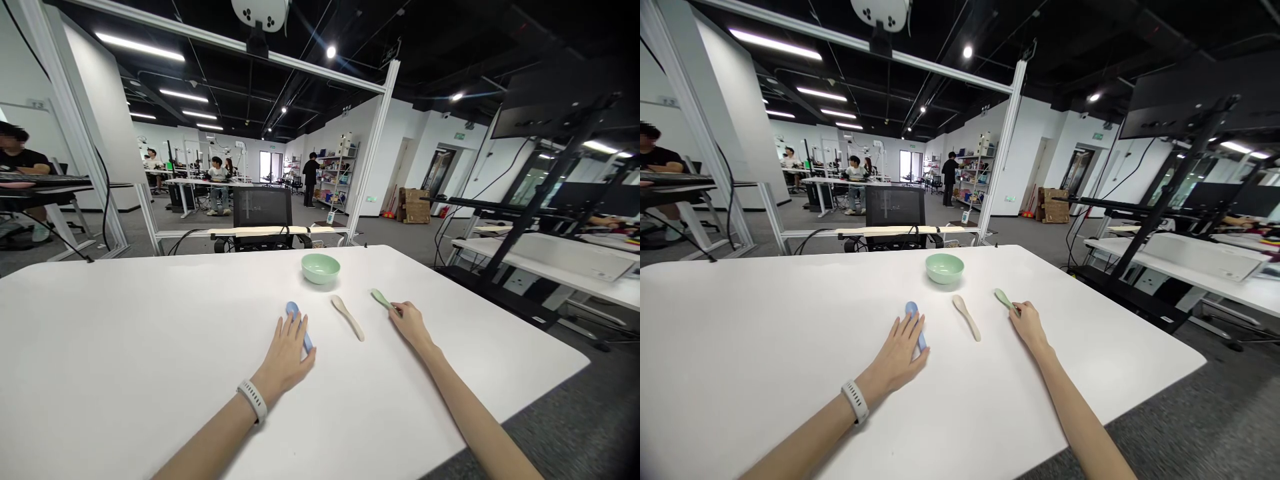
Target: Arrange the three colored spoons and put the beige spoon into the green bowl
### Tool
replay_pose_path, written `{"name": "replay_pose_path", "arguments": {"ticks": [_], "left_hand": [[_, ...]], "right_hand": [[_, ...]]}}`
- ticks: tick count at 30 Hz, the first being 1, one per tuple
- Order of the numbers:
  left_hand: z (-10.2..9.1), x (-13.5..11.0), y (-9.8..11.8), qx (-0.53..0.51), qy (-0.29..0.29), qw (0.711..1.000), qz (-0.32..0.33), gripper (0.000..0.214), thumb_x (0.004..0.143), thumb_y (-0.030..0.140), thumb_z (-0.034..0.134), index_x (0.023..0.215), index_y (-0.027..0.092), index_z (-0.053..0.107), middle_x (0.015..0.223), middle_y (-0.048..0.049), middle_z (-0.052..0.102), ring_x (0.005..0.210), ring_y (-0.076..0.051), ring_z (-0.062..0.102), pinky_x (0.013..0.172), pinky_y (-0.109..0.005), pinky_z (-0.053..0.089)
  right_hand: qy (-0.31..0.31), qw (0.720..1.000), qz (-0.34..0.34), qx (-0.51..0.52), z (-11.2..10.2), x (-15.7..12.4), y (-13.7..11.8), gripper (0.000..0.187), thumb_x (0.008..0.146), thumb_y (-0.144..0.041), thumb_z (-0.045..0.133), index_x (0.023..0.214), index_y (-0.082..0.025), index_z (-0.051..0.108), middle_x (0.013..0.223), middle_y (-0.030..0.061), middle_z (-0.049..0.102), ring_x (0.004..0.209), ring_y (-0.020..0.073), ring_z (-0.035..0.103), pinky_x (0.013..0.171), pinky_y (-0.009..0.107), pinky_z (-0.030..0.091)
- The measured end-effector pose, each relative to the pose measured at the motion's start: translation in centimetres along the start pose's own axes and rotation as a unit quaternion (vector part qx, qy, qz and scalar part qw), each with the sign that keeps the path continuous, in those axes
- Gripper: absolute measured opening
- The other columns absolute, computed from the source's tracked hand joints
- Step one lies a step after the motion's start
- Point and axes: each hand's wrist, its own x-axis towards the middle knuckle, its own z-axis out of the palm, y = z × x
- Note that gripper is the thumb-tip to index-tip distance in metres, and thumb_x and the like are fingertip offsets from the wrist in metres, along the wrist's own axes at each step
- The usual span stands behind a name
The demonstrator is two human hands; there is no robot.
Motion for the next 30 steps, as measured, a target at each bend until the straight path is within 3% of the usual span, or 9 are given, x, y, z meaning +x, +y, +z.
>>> {"name": "replay_pose_path", "arguments": {"ticks": [12, 18, 30], "left_hand": [[0.18, 0.09, 0.02, 0.0, 0.004, 1.0, -0.001, 0.072, 0.098, 0.044, 0.042, 0.161, 0.01, 0.032, 0.171, -0.0193, 0.034, 0.161, -0.033, 0.025, 0.132, -0.059, 0.022], [0.23, 0.12, 0.03, -0.001, 0.008, 1.0, 0.005, 0.072, 0.098, 0.043, 0.044, 0.161, 0.01, 0.032, 0.171, -0.0197, 0.035, 0.161, -0.032, 0.026, 0.132, -0.059, 0.022], [0.73, 0.17, -0.42, 0.006, 0.028, 0.999, 0.031, 0.074, 0.1, 0.049, 0.042, 0.162, 0.011, 0.031, 0.17, -0.0209, 0.034, 0.161, -0.031, 0.027, 0.131, -0.059, 0.025]], "right_hand": [[0.014, 1.0, -0.001, -0.006, 0.63, 0.24, 0.68, 0.04, 0.088, -0.03, 0.05, 0.105, -0.009, 0.081, 0.098, 0.0145, 0.07, 0.084, 0.0244, 0.067, 0.087, 0.035, 0.053], [0.015, 1.0, 0.011, 0.006, 0.61, 0.06, 0.49, 0.046, 0.09, -0.031, 0.051, 0.115, -0.003, 0.077, 0.104, 0.0176, 0.068, 0.086, 0.024, 0.068, 0.089, 0.035, 0.053], [0.031, 0.999, -0.003, 0.018, 0.88, 0.03, 0.55, 0.044, 0.091, -0.032, 0.051, 0.118, -0.007, 0.075, 0.104, 0.0161, 0.067, 0.091, 0.0258, 0.067, 0.095, 0.041, 0.053]]}}
